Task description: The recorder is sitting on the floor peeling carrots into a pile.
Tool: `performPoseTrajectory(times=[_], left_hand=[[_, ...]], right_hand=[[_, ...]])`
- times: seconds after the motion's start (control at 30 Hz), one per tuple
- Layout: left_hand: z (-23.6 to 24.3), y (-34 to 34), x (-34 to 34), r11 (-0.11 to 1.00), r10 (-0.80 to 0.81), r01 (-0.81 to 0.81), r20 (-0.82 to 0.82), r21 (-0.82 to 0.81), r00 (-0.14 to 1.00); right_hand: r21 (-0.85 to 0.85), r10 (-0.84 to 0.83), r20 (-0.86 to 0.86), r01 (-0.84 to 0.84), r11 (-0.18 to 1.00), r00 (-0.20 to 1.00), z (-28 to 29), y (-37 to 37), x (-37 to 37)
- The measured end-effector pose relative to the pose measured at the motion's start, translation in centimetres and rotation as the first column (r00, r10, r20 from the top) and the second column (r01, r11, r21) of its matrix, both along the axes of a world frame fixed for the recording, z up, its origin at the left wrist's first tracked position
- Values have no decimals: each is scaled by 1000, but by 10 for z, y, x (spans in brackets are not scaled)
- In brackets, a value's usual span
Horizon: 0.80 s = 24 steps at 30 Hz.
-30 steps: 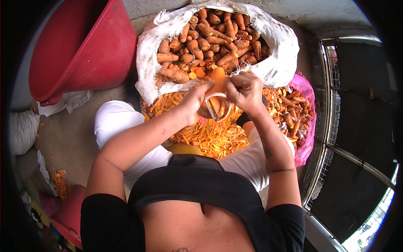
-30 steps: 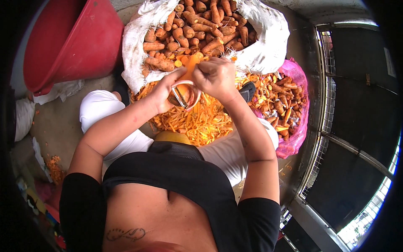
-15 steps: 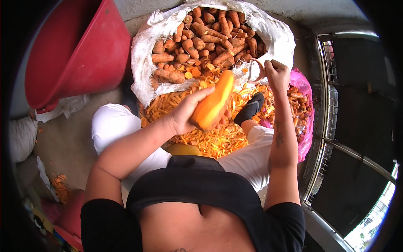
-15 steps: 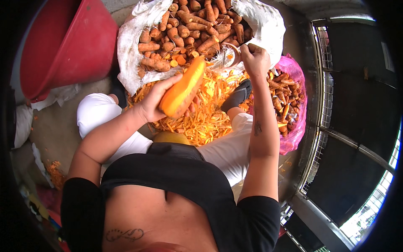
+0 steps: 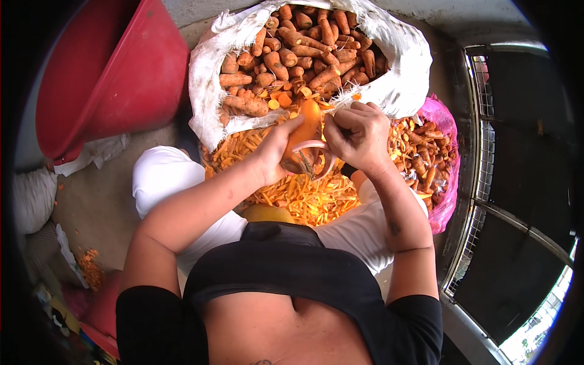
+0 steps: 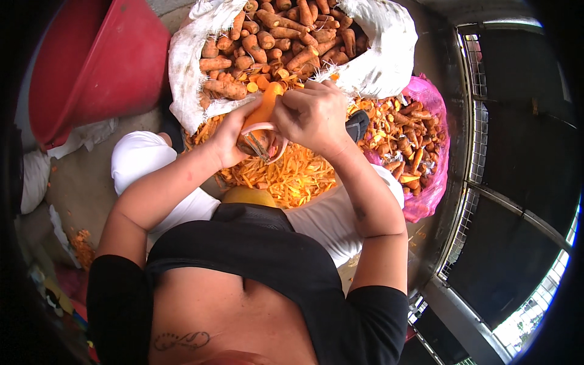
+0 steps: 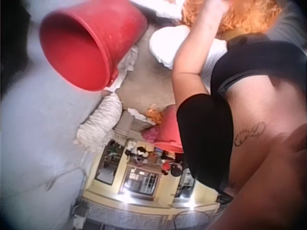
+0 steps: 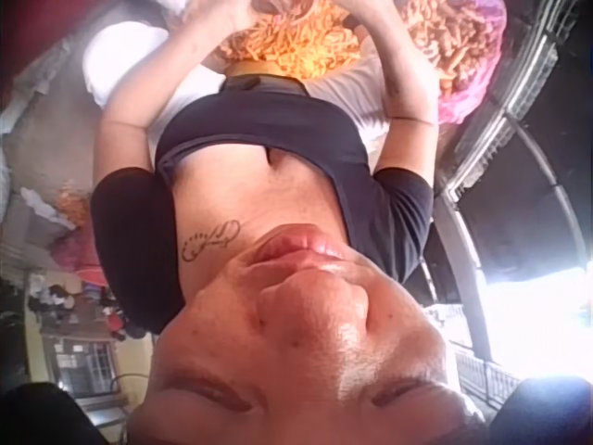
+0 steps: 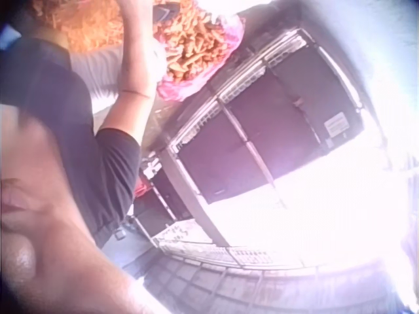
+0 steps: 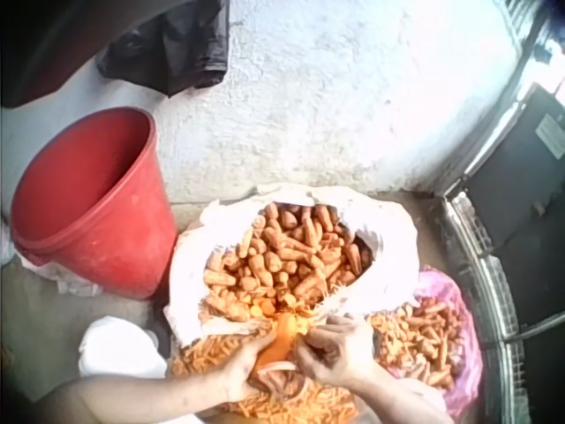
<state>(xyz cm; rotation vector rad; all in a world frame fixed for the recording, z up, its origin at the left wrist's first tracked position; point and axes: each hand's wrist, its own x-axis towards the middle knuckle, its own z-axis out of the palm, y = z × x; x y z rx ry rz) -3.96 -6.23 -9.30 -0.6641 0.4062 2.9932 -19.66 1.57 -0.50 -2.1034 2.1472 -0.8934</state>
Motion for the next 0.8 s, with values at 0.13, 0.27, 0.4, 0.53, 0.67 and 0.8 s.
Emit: performPoseTrajectory(times=[0.13, 0.27, 0.4, 0.53, 0.67, 0.8], left_hand=[[18, 6, -9, 994, 109, -112, 151, 9, 982], [33, 6, -8, 998, 66, -67, 114, 8, 991], [39, 4, -7, 995, 50, -43, 90, -87, 995], [45, 1, -6, 997, 29, -23, 84, -71, 996], [45, -2, -2, 997, 27, -16, 139, -79, 990], [56, 7, 9, 978, -84, 109, 141, -180, 986]], right_hand=[[14, 13, 40, -13, 1000, 999, -5, 1, -4], [44, 5, 55, -7, 999, 998, -7, 4, -5], [36, 2, 139, -7, 999, 990, -7, 1, -2], [22, 13, 205, -18, 1000, 979, -12, -1, -2], [-1, 51, 246, -53, 999, 968, -10, -3, -4], [36, -459, -292, 489, 871, 839, -26, 9, -103]])
